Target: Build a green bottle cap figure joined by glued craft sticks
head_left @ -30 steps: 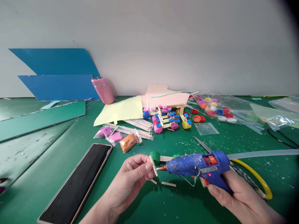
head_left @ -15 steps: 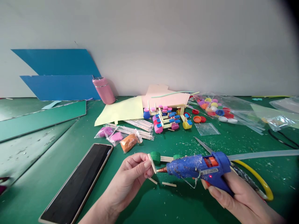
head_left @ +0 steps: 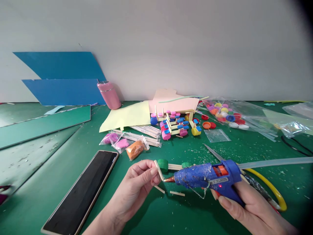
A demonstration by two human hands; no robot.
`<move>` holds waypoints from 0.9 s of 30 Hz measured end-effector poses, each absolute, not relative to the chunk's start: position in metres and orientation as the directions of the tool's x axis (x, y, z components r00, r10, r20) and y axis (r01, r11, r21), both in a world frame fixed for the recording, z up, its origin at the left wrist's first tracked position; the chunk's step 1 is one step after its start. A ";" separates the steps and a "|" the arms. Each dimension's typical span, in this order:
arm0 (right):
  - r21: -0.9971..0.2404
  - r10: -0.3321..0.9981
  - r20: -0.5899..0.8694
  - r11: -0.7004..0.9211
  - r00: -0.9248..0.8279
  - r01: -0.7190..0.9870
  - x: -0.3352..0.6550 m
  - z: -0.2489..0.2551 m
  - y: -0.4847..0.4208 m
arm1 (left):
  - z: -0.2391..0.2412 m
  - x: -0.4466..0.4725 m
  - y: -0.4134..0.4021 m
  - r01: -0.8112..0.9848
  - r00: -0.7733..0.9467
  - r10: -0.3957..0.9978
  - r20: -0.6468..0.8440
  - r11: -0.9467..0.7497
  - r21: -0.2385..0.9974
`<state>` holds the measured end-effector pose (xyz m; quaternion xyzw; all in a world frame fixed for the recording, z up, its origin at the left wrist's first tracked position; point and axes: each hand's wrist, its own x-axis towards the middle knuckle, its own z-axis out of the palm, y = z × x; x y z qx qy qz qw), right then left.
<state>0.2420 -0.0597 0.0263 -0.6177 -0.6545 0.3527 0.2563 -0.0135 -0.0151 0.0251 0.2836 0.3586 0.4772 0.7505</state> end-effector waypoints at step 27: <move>-0.774 0.851 0.289 -0.062 0.439 0.631 0.320 0.030 -0.002 | 0.025 -0.015 -0.013 -0.462 0.268 0.936 -0.227 0.332 0.822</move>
